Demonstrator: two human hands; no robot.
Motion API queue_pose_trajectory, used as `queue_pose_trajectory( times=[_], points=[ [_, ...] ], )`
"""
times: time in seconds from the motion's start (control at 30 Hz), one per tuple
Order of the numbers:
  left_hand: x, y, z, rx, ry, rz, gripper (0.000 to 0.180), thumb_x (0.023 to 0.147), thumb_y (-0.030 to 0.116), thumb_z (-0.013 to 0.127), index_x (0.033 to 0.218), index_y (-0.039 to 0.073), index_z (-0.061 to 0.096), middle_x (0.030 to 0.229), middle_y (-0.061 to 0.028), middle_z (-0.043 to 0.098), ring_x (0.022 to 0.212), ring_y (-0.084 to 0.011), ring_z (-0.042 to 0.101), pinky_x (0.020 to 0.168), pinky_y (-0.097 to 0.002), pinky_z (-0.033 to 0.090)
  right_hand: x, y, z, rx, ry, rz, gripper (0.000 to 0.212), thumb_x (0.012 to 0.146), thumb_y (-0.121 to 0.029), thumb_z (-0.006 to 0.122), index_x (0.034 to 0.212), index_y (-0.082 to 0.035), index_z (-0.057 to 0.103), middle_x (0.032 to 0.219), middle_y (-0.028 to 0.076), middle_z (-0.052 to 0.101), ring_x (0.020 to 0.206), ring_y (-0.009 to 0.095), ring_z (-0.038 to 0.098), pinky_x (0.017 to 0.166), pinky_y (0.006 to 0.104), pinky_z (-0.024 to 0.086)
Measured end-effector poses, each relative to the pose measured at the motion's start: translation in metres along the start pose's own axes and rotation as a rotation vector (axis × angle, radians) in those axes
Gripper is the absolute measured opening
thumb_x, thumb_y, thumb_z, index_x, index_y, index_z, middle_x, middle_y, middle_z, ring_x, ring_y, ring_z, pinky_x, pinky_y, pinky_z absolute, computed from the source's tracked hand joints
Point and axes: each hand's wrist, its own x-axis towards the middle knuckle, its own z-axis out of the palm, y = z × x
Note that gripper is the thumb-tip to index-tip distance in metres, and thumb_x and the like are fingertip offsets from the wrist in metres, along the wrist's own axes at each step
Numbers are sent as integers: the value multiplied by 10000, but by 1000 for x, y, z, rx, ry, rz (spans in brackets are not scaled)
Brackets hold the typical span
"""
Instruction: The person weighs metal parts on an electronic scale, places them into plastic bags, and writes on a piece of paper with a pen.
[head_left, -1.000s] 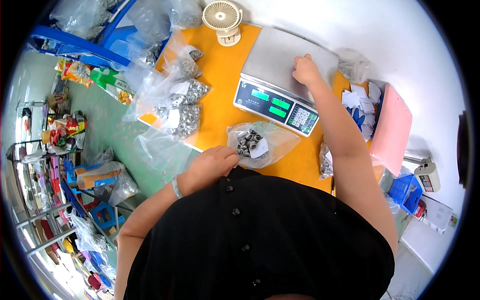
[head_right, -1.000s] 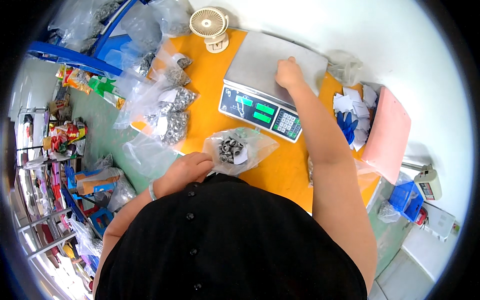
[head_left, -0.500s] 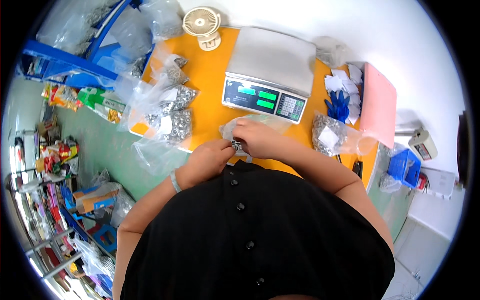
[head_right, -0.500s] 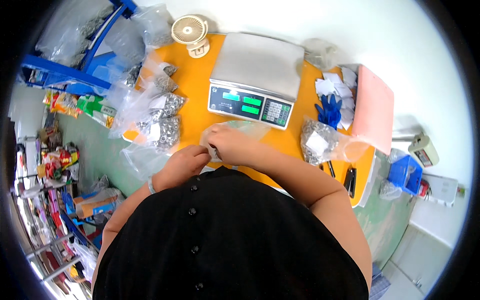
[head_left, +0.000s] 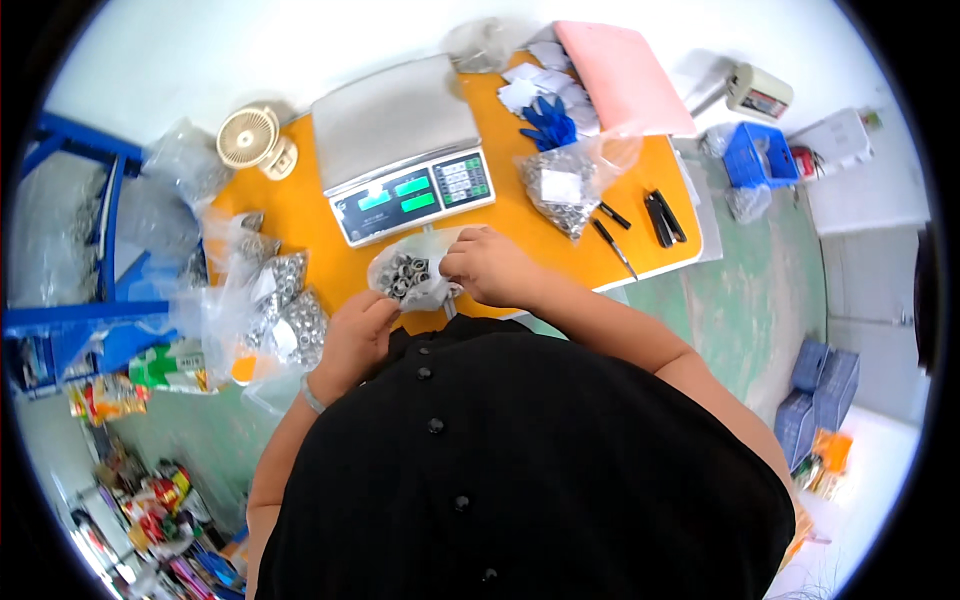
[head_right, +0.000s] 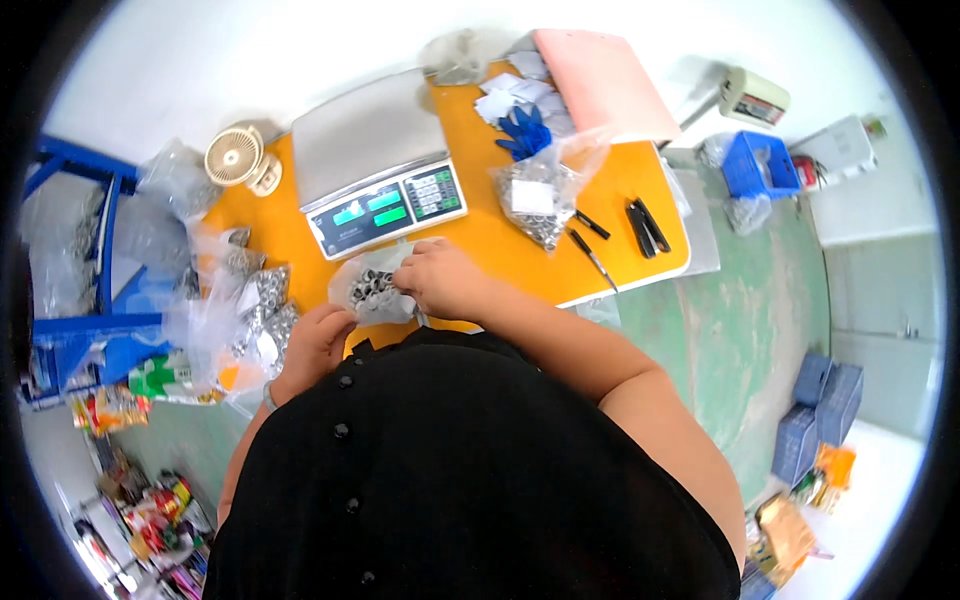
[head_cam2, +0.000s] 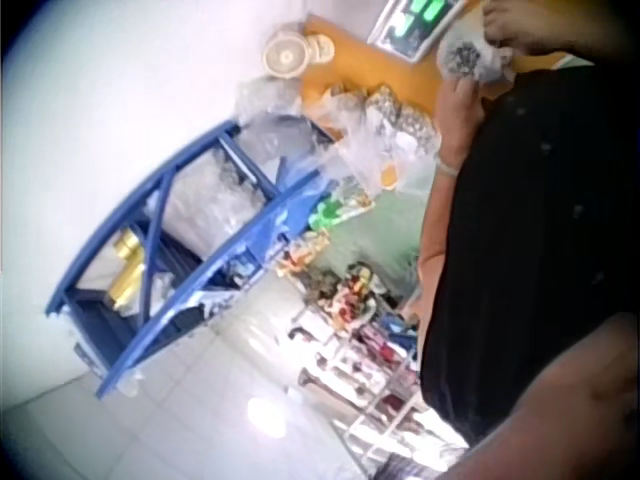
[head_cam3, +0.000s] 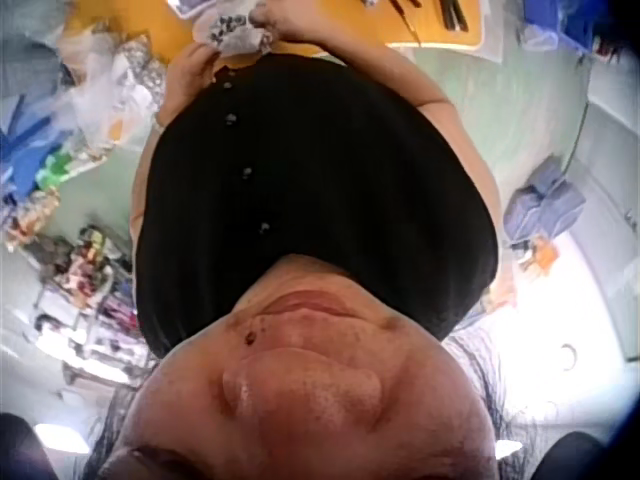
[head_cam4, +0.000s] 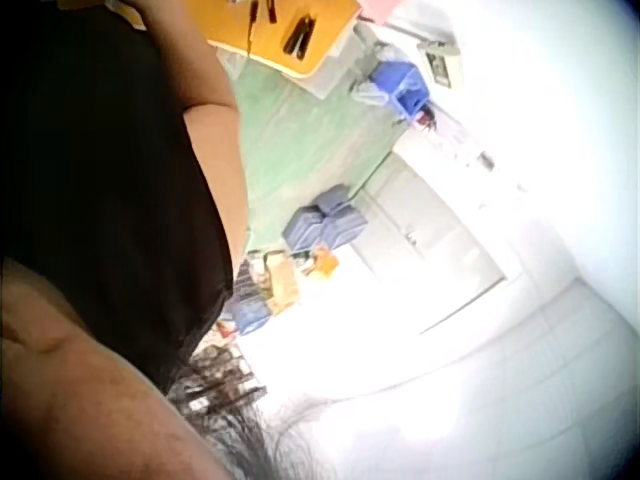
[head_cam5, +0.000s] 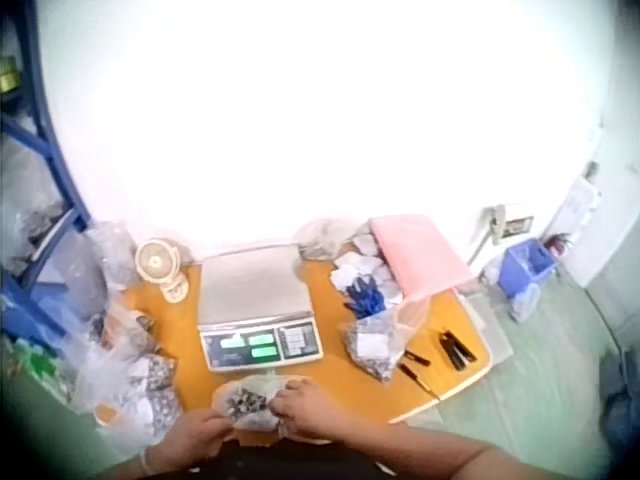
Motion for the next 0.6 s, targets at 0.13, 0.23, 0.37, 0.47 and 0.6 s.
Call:
queue_pose_trajectory(
  times=[0.13, 0.23, 0.37, 0.47, 0.6],
  points=[
    [26, 12, -6, -12, 71, 99, 54, 747, 6, 591, 799, 8, 577, 767, -133, 565, 698, -305, 557, 613, -324, 454, -26, -16, -21, 235, 269, 139, 65, 711, -37, 606, 771, -53, 585, 748, 85, 567, 765, 281, 533, 649, 346, 443],
    [58, 27, -2, -53, 63, 220, 50, 759, 17, 583, 806, 2, 581, 781, -133, 572, 695, -300, 565, 612, -314, 459, -53, -26, -44, 224, 369, 226, 79, 702, -3, 605, 765, -35, 568, 733, 89, 554, 757, 278, 531, 643, 347, 436],
    [106, 58, 14, -229, 3, 354, 61, 761, 26, 578, 816, 0, 585, 784, -128, 578, 684, -277, 571, 607, -305, 460, -94, -40, -87, 116, 560, 313, 103, 686, 13, 590, 775, -26, 558, 720, 118, 544, 735, 305, 531, 636, 365, 436],
    [151, 88, 32, -365, -32, 468, 95, 773, 23, 564, 866, 9, 585, 798, -124, 583, 699, -265, 575, 623, -296, 459, -122, -40, -117, 51, 739, 392, 125, 683, 53, 564, 787, -15, 557, 722, 130, 540, 712, 313, 532, 638, 367, 433],
    [204, 113, 53, -428, -4, 578, 164, 795, 21, 542, 956, 12, 574, 888, -127, 584, 735, -232, 584, 652, -279, 461, -139, -23, -153, -96, 886, 515, 69, 748, 41, 545, 787, -16, 557, 727, 113, 545, 695, 262, 534, 637, 322, 430]
  ],
)
